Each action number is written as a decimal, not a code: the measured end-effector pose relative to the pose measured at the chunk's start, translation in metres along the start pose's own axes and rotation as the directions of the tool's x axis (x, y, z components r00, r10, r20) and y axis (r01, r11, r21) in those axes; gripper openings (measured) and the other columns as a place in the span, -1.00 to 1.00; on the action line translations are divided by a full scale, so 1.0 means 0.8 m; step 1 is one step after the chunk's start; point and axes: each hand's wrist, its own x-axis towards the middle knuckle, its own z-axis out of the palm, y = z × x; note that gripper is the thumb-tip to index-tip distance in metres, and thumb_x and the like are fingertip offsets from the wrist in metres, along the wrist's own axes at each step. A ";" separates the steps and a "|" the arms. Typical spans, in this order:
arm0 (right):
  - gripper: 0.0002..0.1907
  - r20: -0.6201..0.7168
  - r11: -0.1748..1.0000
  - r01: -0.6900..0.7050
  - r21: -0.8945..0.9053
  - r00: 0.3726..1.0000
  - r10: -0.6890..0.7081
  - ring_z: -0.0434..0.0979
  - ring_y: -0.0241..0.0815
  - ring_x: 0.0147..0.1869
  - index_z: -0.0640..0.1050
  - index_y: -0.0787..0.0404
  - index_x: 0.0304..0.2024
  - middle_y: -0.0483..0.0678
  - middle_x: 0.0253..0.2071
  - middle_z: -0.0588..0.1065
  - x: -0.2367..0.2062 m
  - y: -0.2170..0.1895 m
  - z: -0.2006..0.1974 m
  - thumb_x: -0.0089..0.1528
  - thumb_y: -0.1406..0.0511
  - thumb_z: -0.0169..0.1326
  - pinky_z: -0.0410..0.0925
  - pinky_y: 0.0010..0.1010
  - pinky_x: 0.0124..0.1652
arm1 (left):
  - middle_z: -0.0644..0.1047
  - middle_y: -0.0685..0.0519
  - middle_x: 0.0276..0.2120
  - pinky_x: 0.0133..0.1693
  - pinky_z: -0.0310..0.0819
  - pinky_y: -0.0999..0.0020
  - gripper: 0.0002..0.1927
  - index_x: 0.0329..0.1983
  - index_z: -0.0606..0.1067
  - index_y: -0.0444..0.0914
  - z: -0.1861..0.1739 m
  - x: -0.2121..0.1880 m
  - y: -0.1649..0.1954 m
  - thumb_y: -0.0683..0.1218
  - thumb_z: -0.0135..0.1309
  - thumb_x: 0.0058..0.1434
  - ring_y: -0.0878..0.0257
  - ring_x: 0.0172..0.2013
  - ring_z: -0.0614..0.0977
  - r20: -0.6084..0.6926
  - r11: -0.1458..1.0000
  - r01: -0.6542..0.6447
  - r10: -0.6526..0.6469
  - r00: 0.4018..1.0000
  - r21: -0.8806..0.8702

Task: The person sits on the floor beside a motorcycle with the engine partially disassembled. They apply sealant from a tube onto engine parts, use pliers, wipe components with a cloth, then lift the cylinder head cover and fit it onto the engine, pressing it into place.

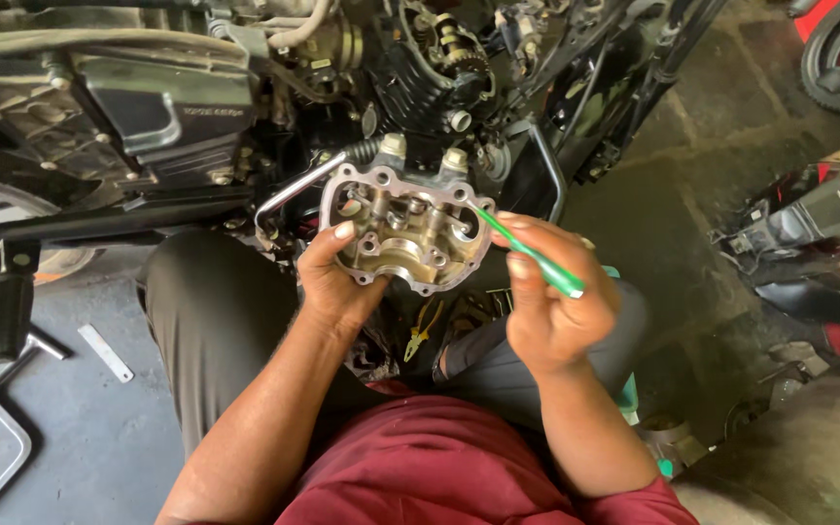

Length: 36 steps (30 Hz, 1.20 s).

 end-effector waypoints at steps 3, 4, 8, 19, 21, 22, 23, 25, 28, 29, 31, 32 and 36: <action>-0.86 0.041 0.974 0.102 -0.205 0.995 -0.095 0.68 -0.07 -0.06 0.55 0.37 -0.02 0.13 -0.06 0.63 0.012 0.001 0.003 0.40 0.41 0.13 0.46 -0.43 -0.10 | 0.63 -0.06 -0.07 0.11 0.47 -0.01 -0.52 0.04 0.53 -0.23 -0.001 0.000 -0.002 -0.04 0.16 0.01 -0.03 -0.04 0.63 0.029 1.000 -0.008 0.008 1.000 0.008; -0.85 0.047 0.970 0.114 -0.213 0.993 -0.106 0.69 -0.06 -0.07 0.55 0.37 -0.02 0.13 -0.06 0.63 0.014 0.002 0.004 0.40 0.40 0.14 0.45 -0.43 -0.10 | 0.63 -0.06 -0.08 0.11 0.47 -0.01 -0.52 0.04 0.53 -0.23 -0.001 0.000 -0.003 -0.04 0.16 0.01 -0.03 -0.04 0.63 0.029 1.000 -0.011 0.011 1.000 0.016; -0.83 -0.013 0.980 0.129 -0.151 0.991 -0.132 0.70 -0.05 -0.10 0.52 0.39 0.01 0.16 -0.05 0.61 0.003 0.004 0.007 0.45 0.37 0.08 0.47 -0.39 -0.06 | 0.62 -0.02 -0.09 0.05 0.50 0.03 -0.54 0.03 0.53 -0.19 -0.004 -0.001 -0.003 -0.03 0.16 0.02 0.01 -0.05 0.63 -0.037 1.000 -0.006 0.006 0.999 0.001; -0.73 -0.233 0.982 -0.027 0.188 0.970 0.071 0.66 -0.02 -0.19 0.47 0.48 0.06 0.29 -0.10 0.56 -0.025 0.024 0.009 0.53 0.31 0.03 0.55 -0.32 -0.12 | 0.59 0.00 -0.06 0.03 0.49 0.06 -0.40 0.16 0.43 -0.16 0.003 0.000 0.007 0.00 0.20 0.00 0.05 -0.05 0.61 -0.042 0.997 -0.018 0.021 0.999 0.072; -0.74 -0.203 0.979 -0.041 0.202 0.976 0.083 0.66 -0.03 -0.19 0.47 0.48 0.06 0.28 -0.10 0.57 -0.024 0.019 0.018 0.52 0.32 0.02 0.56 -0.32 -0.12 | 0.57 -0.02 -0.03 0.08 0.48 0.08 -0.32 0.23 0.39 -0.21 0.010 -0.003 0.011 0.00 0.20 0.00 0.05 -0.01 0.60 0.006 0.990 -0.043 0.042 0.999 0.135; -0.75 -0.165 0.972 -0.052 0.229 0.982 0.091 0.67 -0.03 -0.16 0.47 0.47 0.07 0.28 -0.08 0.57 -0.023 0.016 0.023 0.52 0.32 0.03 0.56 -0.32 -0.09 | 0.57 -0.04 -0.02 0.10 0.47 0.09 -0.28 0.28 0.37 -0.25 0.013 -0.006 0.013 0.00 0.19 0.00 0.05 0.01 0.60 0.048 0.982 -0.064 0.057 0.997 0.179; -0.75 -0.129 0.965 -0.063 0.253 0.987 0.098 0.67 -0.03 -0.13 0.47 0.47 0.09 0.27 -0.07 0.57 -0.022 0.012 0.029 0.52 0.33 0.04 0.56 -0.32 -0.05 | 0.57 -0.07 0.00 0.13 0.46 0.11 -0.24 0.33 0.35 -0.29 0.015 -0.009 0.015 0.00 0.18 0.01 0.05 0.03 0.59 0.091 0.971 -0.085 0.066 0.994 0.223; -0.75 -0.061 0.963 -0.072 0.258 0.994 0.090 0.67 -0.04 -0.08 0.47 0.46 0.11 0.26 -0.03 0.57 -0.017 0.005 0.040 0.53 0.34 0.05 0.56 -0.33 0.01 | 0.55 -0.09 0.07 0.18 0.41 0.15 -0.18 0.38 0.32 -0.34 0.021 -0.014 0.018 -0.02 0.18 0.02 0.06 0.09 0.57 0.146 0.946 -0.145 0.107 0.984 0.290; -0.78 0.033 0.985 -0.037 0.169 0.999 0.032 0.68 -0.07 -0.05 0.50 0.44 0.10 0.21 0.01 0.58 -0.004 -0.003 0.054 0.51 0.35 0.07 0.54 -0.39 0.02 | 0.52 -0.12 0.16 0.24 0.36 0.18 -0.14 0.44 0.29 -0.38 0.026 -0.020 0.022 -0.06 0.21 0.03 0.06 0.16 0.54 0.215 0.907 -0.230 0.161 0.963 0.351; -0.79 0.058 0.993 -0.008 0.116 0.998 0.001 0.68 -0.10 -0.07 0.52 0.43 0.08 0.18 0.01 0.59 0.003 -0.005 0.058 0.49 0.36 0.07 0.54 -0.42 -0.01 | 0.51 -0.12 0.19 0.27 0.34 0.18 -0.13 0.45 0.29 -0.39 0.028 -0.021 0.023 -0.07 0.22 0.03 0.06 0.18 0.53 0.237 0.894 -0.258 0.178 0.955 0.367; -0.83 0.097 0.996 0.086 -0.020 0.992 -0.084 0.68 -0.11 -0.08 0.54 0.39 0.03 0.12 -0.02 0.61 0.017 -0.009 0.067 0.45 0.38 0.11 0.52 -0.44 -0.06 | 0.50 -0.13 0.20 0.30 0.32 0.18 -0.13 0.45 0.29 -0.39 0.030 -0.023 0.026 -0.09 0.24 0.03 0.06 0.21 0.52 0.257 0.897 -0.267 0.181 0.949 0.353; -0.86 0.114 0.983 0.149 -0.103 0.984 -0.137 0.67 -0.10 -0.07 0.55 0.37 0.00 0.09 -0.05 0.62 0.024 -0.011 0.071 0.43 0.39 0.13 0.49 -0.43 -0.08 | 0.50 -0.14 0.21 0.31 0.30 0.19 -0.13 0.45 0.30 -0.39 0.031 -0.024 0.027 -0.10 0.24 0.03 0.07 0.22 0.51 0.266 0.899 -0.271 0.183 0.946 0.345; -0.91 0.181 0.938 0.271 -0.218 0.955 -0.234 0.67 -0.06 -0.03 0.55 0.30 -0.03 0.04 -0.07 0.62 0.045 -0.016 0.084 0.43 0.40 0.15 0.44 -0.38 -0.09 | 0.51 -0.11 0.21 0.32 0.31 0.20 -0.13 0.44 0.30 -0.40 0.031 -0.024 0.031 -0.12 0.24 0.02 0.09 0.22 0.52 0.289 0.862 -0.308 0.200 0.936 0.402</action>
